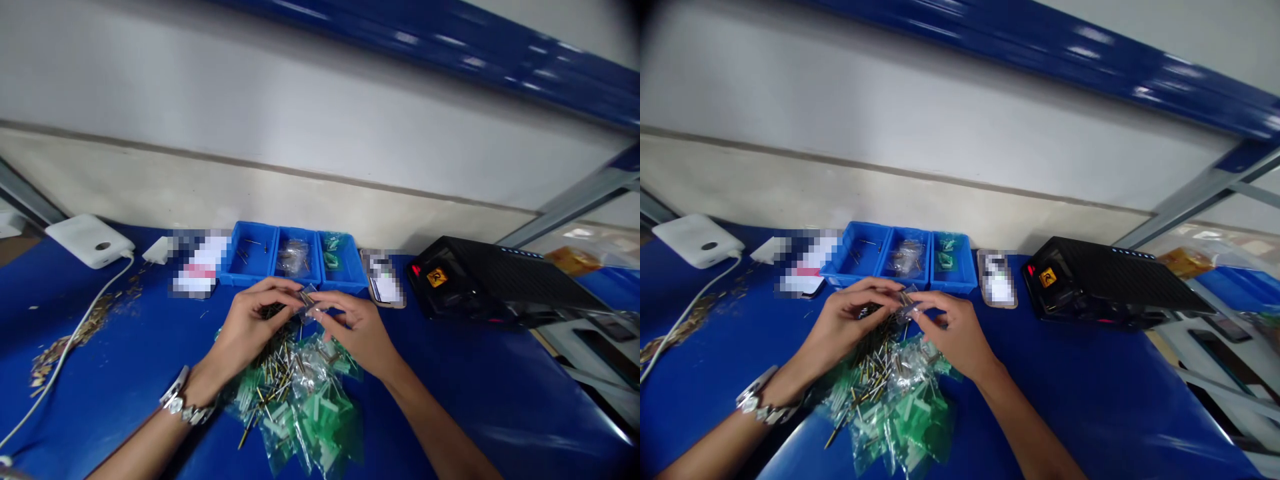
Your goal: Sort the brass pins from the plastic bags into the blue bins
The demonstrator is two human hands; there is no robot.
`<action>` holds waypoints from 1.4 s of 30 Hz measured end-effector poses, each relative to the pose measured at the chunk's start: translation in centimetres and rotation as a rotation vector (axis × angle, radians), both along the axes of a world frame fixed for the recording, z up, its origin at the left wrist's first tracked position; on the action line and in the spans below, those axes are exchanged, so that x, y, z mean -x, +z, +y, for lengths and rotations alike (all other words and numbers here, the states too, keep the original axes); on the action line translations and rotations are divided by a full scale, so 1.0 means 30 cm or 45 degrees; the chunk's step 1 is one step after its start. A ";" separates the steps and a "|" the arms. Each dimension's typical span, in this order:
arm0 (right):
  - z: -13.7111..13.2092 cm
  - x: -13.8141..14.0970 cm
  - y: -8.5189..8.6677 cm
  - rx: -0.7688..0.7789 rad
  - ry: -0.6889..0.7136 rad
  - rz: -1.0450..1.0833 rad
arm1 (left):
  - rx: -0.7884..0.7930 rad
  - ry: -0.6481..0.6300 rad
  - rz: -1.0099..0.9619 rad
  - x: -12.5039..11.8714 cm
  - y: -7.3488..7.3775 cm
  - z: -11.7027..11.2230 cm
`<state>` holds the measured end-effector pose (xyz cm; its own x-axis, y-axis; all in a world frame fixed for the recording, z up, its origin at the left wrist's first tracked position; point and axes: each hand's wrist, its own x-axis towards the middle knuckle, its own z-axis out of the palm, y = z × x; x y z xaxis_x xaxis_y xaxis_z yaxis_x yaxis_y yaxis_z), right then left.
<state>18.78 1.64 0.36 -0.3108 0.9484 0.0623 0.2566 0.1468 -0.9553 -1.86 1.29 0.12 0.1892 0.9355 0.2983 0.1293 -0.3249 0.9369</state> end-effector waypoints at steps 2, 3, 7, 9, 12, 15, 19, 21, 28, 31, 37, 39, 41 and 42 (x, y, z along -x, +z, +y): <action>-0.005 0.000 0.004 -0.206 -0.036 -0.066 | -0.050 0.018 0.057 0.009 0.015 -0.002; -0.006 -0.006 0.009 -0.267 -0.022 -0.108 | -0.065 0.005 0.092 0.013 0.023 -0.003; 0.002 -0.058 0.052 0.143 0.293 -0.202 | -0.110 -0.077 0.190 0.026 0.044 -0.007; 0.007 -0.081 0.074 0.577 0.646 -0.156 | -0.126 -0.048 0.190 0.030 0.047 -0.006; 0.012 -0.081 0.090 0.763 0.613 0.130 | -0.160 0.080 0.170 0.034 0.043 -0.003; 0.016 -0.061 0.088 0.658 0.241 0.342 | -0.200 0.222 0.134 0.039 0.036 0.001; 0.021 -0.064 0.076 0.635 0.291 0.186 | -0.207 0.298 0.134 0.046 0.031 0.004; 0.024 -0.082 0.074 0.465 0.289 -0.030 | -0.206 0.278 0.149 0.046 0.032 0.005; 0.019 -0.118 0.090 -0.003 0.315 -0.778 | -0.186 0.194 0.180 0.034 0.042 0.001; 0.012 -0.116 0.092 -0.005 0.382 -0.774 | -0.180 0.176 0.188 0.032 0.044 -0.002; 0.010 -0.118 0.058 -0.017 0.404 -0.750 | -0.171 0.149 0.203 0.033 0.044 -0.004; 0.016 -0.116 0.051 0.050 0.354 -0.663 | -0.181 0.148 0.214 0.034 0.043 -0.004; 0.025 -0.109 0.051 0.109 0.245 -0.541 | -0.184 0.144 0.233 0.033 0.040 -0.004; 0.029 -0.103 0.052 0.116 0.182 -0.480 | -0.178 0.138 0.250 0.032 0.039 -0.003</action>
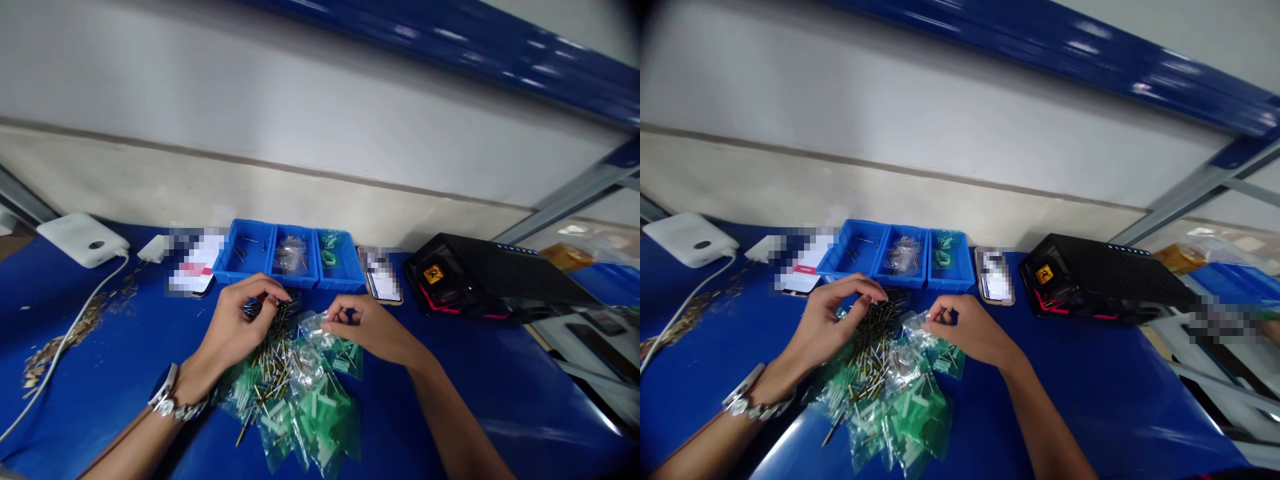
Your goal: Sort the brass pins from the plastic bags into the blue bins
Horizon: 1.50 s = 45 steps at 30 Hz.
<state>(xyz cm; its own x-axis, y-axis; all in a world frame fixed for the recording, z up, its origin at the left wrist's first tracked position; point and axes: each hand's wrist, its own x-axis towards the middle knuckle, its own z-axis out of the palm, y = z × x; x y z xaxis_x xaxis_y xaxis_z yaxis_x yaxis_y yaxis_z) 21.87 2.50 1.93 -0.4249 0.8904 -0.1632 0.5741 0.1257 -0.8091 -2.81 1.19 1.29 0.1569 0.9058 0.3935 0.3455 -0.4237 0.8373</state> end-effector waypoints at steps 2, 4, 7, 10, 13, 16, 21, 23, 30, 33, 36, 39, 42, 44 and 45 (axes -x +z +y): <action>0.006 0.017 0.001 -0.042 -0.101 0.112 | 0.047 -0.020 0.043 -0.006 -0.004 0.000; 0.006 0.038 -0.006 -0.090 -0.176 0.234 | 0.126 -0.069 0.064 -0.015 -0.008 0.000; -0.003 0.071 -0.024 -0.108 -0.288 0.466 | 0.235 -0.185 -0.001 -0.028 -0.015 0.000; -0.020 0.094 -0.033 -0.143 -0.283 0.655 | 0.192 -0.229 -0.108 -0.033 -0.016 0.001; -0.035 0.102 -0.023 -0.312 -0.175 0.615 | 0.044 -0.177 -0.163 -0.029 -0.012 -0.001; -0.040 0.098 -0.009 -0.585 -0.104 0.399 | -0.082 -0.167 -0.166 -0.023 -0.007 -0.005; -0.035 0.048 0.012 -0.270 -0.002 0.294 | -0.112 -0.189 -0.045 -0.009 -0.002 -0.009; -0.035 0.019 0.028 0.287 0.182 0.274 | -0.106 -0.148 -0.034 -0.003 0.000 -0.009; -0.021 0.014 0.056 0.759 0.033 0.762 | -0.107 0.008 -0.076 0.004 0.003 -0.005; -0.011 0.031 0.043 0.619 -0.148 0.733 | -0.111 0.098 -0.089 0.004 0.003 -0.003; -0.011 0.030 0.025 0.424 -0.047 0.414 | -0.111 0.127 -0.084 0.005 0.004 0.000; -0.013 0.026 -0.003 -0.130 -0.037 -0.037 | -0.119 0.093 -0.067 0.002 0.003 0.002; -0.009 0.033 -0.039 -0.509 -0.019 -0.355 | -0.110 0.050 -0.044 -0.004 0.000 0.001; -0.004 0.042 -0.059 -0.602 0.002 -0.409 | -0.097 0.015 -0.025 -0.007 -0.003 0.001; 0.000 0.046 -0.066 -0.628 0.000 -0.395 | -0.094 0.001 -0.014 -0.008 -0.004 0.002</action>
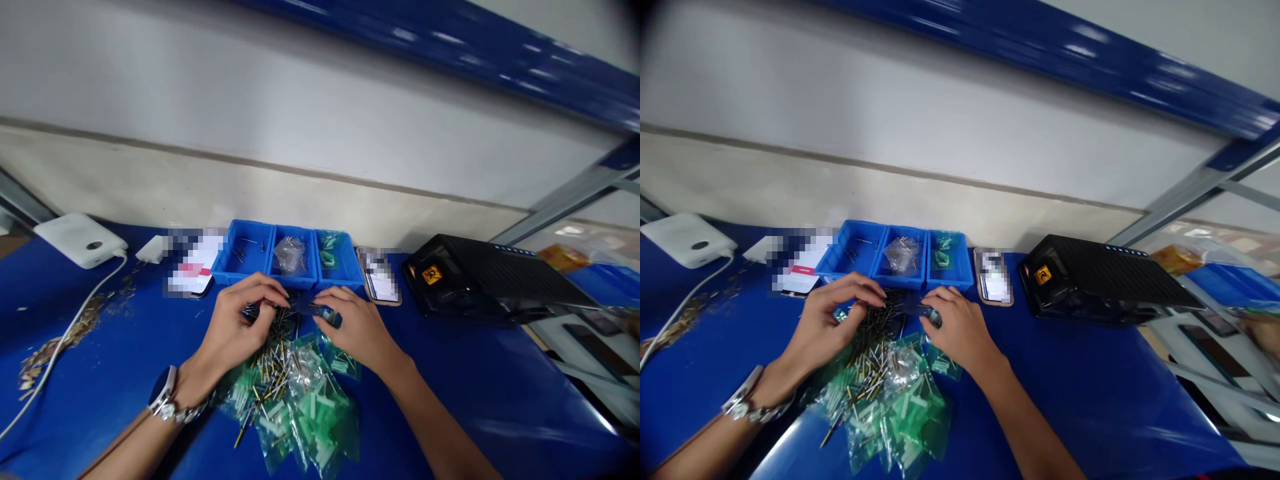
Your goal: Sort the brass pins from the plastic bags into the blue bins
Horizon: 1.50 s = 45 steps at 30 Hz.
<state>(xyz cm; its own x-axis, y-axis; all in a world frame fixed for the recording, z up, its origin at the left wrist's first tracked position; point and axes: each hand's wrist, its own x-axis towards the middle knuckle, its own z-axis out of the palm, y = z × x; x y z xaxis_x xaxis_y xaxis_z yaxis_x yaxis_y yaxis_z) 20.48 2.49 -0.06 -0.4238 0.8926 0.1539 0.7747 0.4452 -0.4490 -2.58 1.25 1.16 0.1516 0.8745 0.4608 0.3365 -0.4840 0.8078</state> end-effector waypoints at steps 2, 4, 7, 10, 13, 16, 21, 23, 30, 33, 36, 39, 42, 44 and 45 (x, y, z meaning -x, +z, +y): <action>0.007 0.006 -0.007 -0.006 0.005 0.107 | 0.012 -0.017 0.028 0.000 -0.002 0.002; 0.014 0.009 -0.006 0.073 -0.008 0.319 | 0.045 -0.016 0.056 0.002 -0.005 0.003; 0.019 0.010 0.001 0.381 -0.091 0.745 | 0.201 -0.035 0.032 -0.002 -0.014 0.004; 0.016 0.018 0.008 0.788 -0.178 1.125 | 0.495 -0.186 -0.158 -0.015 -0.031 0.006; 0.006 0.031 0.020 0.973 -0.166 1.264 | 0.653 -0.295 -0.327 -0.026 -0.046 0.010; -0.007 0.039 0.032 0.879 -0.100 1.134 | 0.506 -0.177 -0.283 -0.023 -0.048 0.011; -0.030 0.051 0.024 0.141 -0.008 0.710 | 0.005 -0.107 0.022 -0.005 -0.039 0.000; -0.034 0.051 0.025 -0.017 0.047 0.638 | -0.057 -0.146 0.080 -0.004 -0.031 -0.007; -0.030 -0.043 0.119 1.217 0.438 0.530 | -0.114 -0.139 -0.047 0.002 0.018 -0.023; -0.024 -0.055 0.125 1.520 0.422 0.820 | -0.105 -0.050 -0.093 0.011 0.020 -0.018; -0.011 -0.037 0.103 1.195 0.104 1.140 | -0.117 0.026 -0.117 0.015 0.015 -0.016; -0.002 -0.028 0.089 1.085 0.069 1.044 | -0.122 0.075 -0.133 0.014 0.015 -0.017; -0.012 -0.033 0.096 0.989 0.179 0.715 | -0.115 0.088 -0.134 0.012 0.017 -0.017; -0.027 -0.032 0.106 0.843 0.271 0.437 | -0.106 0.087 -0.136 0.011 0.018 -0.017; -0.036 -0.028 0.110 0.763 0.307 0.316 | -0.100 0.085 -0.135 0.010 0.018 -0.017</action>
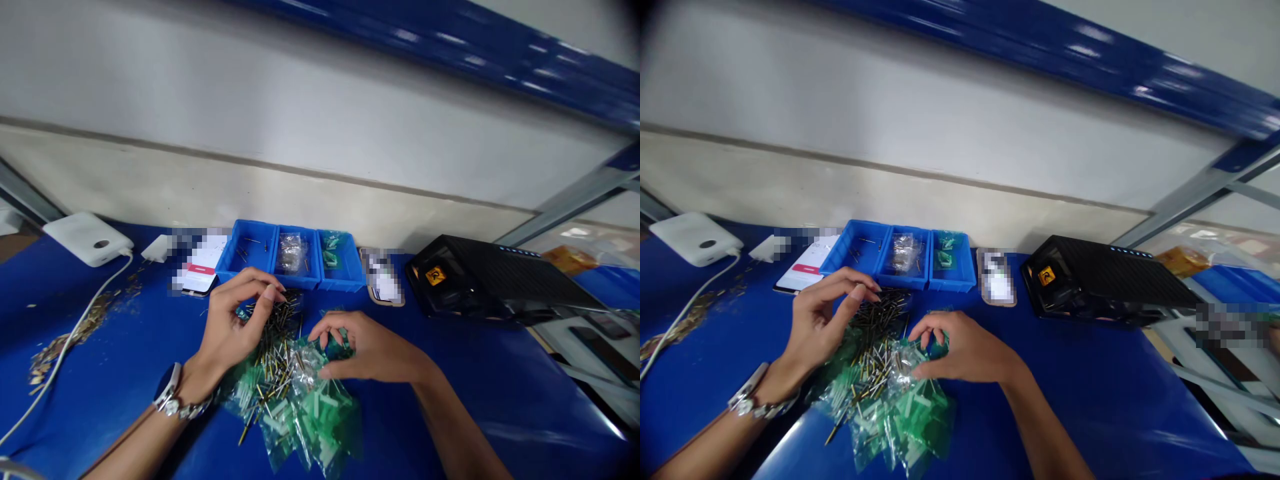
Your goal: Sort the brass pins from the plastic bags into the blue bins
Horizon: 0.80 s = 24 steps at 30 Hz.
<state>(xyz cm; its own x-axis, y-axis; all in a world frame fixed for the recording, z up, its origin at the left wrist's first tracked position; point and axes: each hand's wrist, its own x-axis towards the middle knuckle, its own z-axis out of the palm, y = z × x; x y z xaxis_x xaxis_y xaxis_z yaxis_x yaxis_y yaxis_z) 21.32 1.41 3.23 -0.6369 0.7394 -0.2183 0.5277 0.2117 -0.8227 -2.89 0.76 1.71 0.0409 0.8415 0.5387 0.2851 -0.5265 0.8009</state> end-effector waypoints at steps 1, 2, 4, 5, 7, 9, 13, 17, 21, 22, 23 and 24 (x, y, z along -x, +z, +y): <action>-0.008 0.005 0.002 -0.082 0.039 -0.073 | 0.005 -0.004 0.003 -0.001 0.000 0.000; -0.015 0.012 0.003 -0.140 0.063 -0.127 | 0.009 -0.010 0.009 -0.001 -0.001 0.000; -0.024 0.024 -0.004 -0.207 0.063 -0.184 | 0.013 -0.021 0.024 -0.003 -0.003 -0.001; -0.026 0.030 -0.009 -0.226 0.053 -0.189 | 0.014 -0.025 0.032 -0.004 -0.005 -0.001; -0.025 0.037 -0.023 -0.269 0.037 -0.161 | 0.017 -0.028 0.053 -0.004 -0.006 0.000; -0.019 0.040 -0.033 -0.315 0.013 -0.109 | 0.030 -0.038 0.080 -0.003 -0.006 0.002; -0.003 0.035 -0.034 -0.205 -0.123 0.025 | 0.100 -0.105 0.148 -0.003 0.001 0.006; 0.013 0.020 -0.013 0.052 -0.275 0.204 | 0.369 -0.282 0.197 -0.016 -0.007 0.007; 0.020 0.018 0.000 0.181 -0.290 0.302 | 0.585 -0.374 -0.002 -0.029 -0.039 0.012; 0.020 0.020 0.001 0.222 -0.287 0.319 | 0.605 -0.395 -0.055 -0.030 -0.046 0.013; 0.019 0.023 0.000 0.255 -0.293 0.334 | 0.620 -0.425 -0.088 -0.030 -0.052 0.014; 0.017 0.026 -0.002 0.275 -0.310 0.348 | 0.633 -0.457 -0.101 -0.030 -0.056 0.015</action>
